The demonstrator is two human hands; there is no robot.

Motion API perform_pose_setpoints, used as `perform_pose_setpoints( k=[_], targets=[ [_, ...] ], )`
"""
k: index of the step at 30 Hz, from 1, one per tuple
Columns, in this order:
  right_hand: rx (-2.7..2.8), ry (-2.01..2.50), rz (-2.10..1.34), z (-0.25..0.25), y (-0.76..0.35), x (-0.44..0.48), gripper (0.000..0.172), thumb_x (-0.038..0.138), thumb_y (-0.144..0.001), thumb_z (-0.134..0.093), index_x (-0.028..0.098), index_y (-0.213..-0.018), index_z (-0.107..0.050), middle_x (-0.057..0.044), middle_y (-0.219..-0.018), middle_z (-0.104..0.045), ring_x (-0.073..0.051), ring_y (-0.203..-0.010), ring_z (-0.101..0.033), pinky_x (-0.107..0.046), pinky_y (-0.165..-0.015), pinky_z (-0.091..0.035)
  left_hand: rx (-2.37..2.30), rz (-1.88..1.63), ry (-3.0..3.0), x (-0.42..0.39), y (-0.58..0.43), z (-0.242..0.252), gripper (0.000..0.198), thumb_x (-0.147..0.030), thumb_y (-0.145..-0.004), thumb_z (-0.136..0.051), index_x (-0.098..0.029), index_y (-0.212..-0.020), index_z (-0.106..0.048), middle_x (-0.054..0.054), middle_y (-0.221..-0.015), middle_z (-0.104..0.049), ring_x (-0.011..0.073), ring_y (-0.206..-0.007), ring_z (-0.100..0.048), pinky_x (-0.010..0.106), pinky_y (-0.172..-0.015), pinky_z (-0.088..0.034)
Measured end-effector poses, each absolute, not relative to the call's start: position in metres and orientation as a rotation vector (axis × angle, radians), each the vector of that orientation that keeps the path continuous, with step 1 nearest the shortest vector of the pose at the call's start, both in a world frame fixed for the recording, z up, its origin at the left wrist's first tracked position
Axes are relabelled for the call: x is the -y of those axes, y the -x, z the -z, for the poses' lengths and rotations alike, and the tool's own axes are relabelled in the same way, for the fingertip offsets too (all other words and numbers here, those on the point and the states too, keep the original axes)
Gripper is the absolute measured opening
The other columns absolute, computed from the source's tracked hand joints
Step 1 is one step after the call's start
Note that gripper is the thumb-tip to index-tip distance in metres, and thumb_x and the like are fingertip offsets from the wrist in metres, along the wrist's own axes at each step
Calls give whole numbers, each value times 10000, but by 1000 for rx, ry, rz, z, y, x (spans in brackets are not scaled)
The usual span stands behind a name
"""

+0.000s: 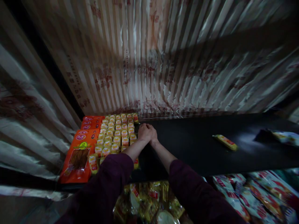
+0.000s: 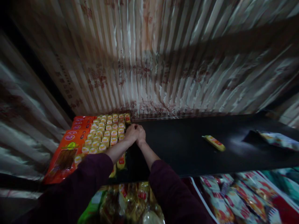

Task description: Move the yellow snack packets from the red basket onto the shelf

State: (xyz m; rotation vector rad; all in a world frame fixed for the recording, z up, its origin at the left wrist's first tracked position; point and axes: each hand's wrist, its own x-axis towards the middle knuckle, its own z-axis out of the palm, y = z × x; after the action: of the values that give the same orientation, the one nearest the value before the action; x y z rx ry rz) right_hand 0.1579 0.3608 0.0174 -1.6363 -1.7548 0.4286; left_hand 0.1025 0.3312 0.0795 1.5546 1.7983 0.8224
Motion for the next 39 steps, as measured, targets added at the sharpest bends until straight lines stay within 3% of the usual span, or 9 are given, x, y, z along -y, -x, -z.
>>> perform_pose_setpoints(
  k=[4, 14, 23, 31, 35, 39],
  targets=[
    [1773, 1666, -459, -36, -159, -310, 231, 94, -768, -474, 197, -858, -661, -60, -904, -657, -183, -849, -613, -257, -756, -480, -1718, -771, -1626, -284, -77, -94, 262, -189, -846, -470, -136, -1045, -631, 137, -1135, -650, 201, -1066, -592, 296, -948, -432],
    [1705, 1479, -575, -49, -142, -182, 247, 147, -749, -458, 169, -894, -656, -63, -905, -625, -182, -834, -578, -256, -745, -454, -1556, -929, -1686, -152, -46, -101, 323, -152, -818, -474, -152, -1111, -609, 91, -1141, -626, 179, -1091, -543, 301, -1000, -397],
    [1741, 1443, -725, 13, -117, -91, 282, 92, -701, -468, 194, -882, -658, -46, -860, -649, -182, -803, -560, -301, -778, -463, -1525, -999, -1446, -65, -20, -23, 315, -145, -788, -483, -178, -1072, -616, 87, -1094, -629, 189, -1031, -552, 347, -978, -409],
    [1738, 1659, -885, 59, -110, -75, 301, 114, -720, -551, 191, -982, -676, -72, -820, -698, -170, -721, -598, -264, -726, -482, -1526, -958, -1008, -56, -21, 57, 239, -118, -732, -552, -210, -928, -653, 53, -1022, -669, 194, -1030, -580, 330, -964, -406],
    [1816, 1713, -858, 70, -117, -75, 358, 93, -720, -538, 180, -1039, -677, -96, -973, -700, -197, -882, -618, -300, -852, -480, -1512, -961, -844, -62, -25, 77, 228, -117, -737, -561, -201, -930, -648, 68, -1043, -669, 190, -984, -601, 312, -921, -426],
    [1894, 1768, -700, 77, -124, -76, 445, 36, -709, -512, 145, -1116, -654, -136, -1204, -624, -225, -1138, -547, -335, -1022, -403, -1594, -979, -676, -67, -25, 87, 165, -110, -743, -568, -192, -863, -646, 82, -1039, -672, 194, -1016, -595, 312, -962, -400]
  ],
)
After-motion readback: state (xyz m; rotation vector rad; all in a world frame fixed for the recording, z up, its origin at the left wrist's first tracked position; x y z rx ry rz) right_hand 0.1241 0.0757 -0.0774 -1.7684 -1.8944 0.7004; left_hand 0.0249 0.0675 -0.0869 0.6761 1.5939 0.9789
